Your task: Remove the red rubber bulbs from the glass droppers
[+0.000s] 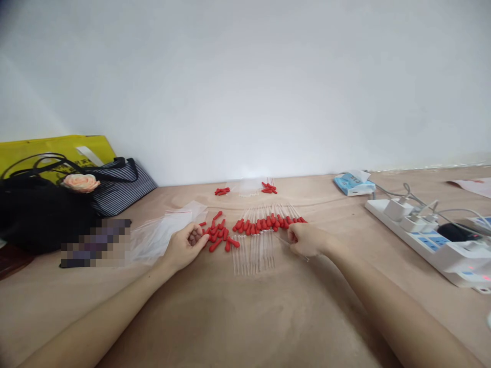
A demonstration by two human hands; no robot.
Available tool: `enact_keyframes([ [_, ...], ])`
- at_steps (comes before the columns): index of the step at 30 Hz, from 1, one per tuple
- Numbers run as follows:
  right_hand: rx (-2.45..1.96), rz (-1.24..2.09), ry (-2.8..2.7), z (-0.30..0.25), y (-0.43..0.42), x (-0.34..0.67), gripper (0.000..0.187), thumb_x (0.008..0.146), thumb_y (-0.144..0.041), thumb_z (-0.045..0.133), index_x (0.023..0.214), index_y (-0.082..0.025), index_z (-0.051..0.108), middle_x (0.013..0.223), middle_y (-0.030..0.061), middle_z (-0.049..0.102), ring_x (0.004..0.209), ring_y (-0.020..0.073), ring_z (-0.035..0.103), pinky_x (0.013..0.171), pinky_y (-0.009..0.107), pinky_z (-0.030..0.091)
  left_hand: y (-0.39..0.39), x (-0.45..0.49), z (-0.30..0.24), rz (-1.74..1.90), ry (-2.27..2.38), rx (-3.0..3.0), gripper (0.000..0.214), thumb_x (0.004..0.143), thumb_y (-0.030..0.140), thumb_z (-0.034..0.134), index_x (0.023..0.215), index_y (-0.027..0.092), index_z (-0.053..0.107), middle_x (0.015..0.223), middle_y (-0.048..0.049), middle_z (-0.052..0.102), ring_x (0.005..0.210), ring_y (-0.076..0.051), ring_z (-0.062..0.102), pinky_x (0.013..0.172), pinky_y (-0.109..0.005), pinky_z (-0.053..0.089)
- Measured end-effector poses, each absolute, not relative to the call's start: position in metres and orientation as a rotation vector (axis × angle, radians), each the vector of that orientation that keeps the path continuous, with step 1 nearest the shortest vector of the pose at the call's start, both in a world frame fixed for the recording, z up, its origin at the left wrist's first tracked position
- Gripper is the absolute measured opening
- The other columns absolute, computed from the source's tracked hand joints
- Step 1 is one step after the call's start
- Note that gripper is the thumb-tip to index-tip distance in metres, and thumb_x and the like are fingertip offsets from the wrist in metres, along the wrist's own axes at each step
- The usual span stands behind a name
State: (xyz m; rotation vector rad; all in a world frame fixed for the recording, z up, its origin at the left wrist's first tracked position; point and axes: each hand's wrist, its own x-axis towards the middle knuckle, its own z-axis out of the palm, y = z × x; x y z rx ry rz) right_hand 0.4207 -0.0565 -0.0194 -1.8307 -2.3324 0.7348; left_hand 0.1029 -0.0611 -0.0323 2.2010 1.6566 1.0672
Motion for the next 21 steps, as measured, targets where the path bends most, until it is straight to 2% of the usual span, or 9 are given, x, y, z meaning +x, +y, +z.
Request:
enact_keyframes([
  [7, -1.951, 0.591, -2.009, -0.033, -0.058, 0.389, 0.007, 0.059, -0.016, 0.050, 0.060, -0.019, 0.044, 0.064, 0.0013, 0.054, 0.061, 0.0129, 0.049, 0.050, 0.021, 0.029, -0.063, 0.100, -0.038, 1.016, 1.638, 2.263, 0.018, 0.071, 0.032, 0.052, 0.063, 0.019, 0.043, 0.051, 0.0056, 0.047, 0.045, -0.008, 0.044, 0.047, -0.019, 0.037],
  [12, -1.863, 0.566, -1.972, -0.037, -0.060, 0.382, 0.007, 0.060, -0.014, 0.051, 0.059, -0.019, 0.045, 0.062, 0.0000, 0.055, 0.059, 0.0117, 0.050, 0.051, 0.021, 0.031, -0.059, 0.105, -0.030, 1.124, 1.661, 2.505, 0.015, 0.073, 0.030, 0.052, 0.064, 0.018, 0.049, 0.063, 0.0008, 0.054, 0.061, -0.013, 0.049, 0.062, -0.025, 0.041],
  [17, -1.798, 0.520, -1.897, -0.046, -0.052, 0.392, 0.006, 0.062, -0.015, 0.050, 0.062, -0.019, 0.046, 0.062, -0.0004, 0.055, 0.057, 0.0111, 0.050, 0.051, 0.020, 0.033, -0.040, 0.130, -0.014, 0.790, 1.672, 2.620, 0.014, 0.072, 0.031, 0.053, 0.067, 0.018, 0.056, 0.072, -0.0025, 0.059, 0.073, -0.017, 0.053, 0.071, -0.029, 0.038],
  [21, -1.757, 0.508, -1.824, -0.057, -0.046, 0.400, 0.002, 0.068, -0.020, 0.048, 0.067, -0.019, 0.047, 0.060, -0.0007, 0.055, 0.055, 0.0107, 0.050, 0.051, 0.020, 0.035, -0.023, 0.156, -0.010, 0.468, 1.753, 2.410, 0.023, 0.072, 0.041, 0.050, 0.069, 0.020, 0.059, 0.075, -0.0018, 0.063, 0.073, -0.017, 0.056, 0.065, -0.026, 0.038],
])
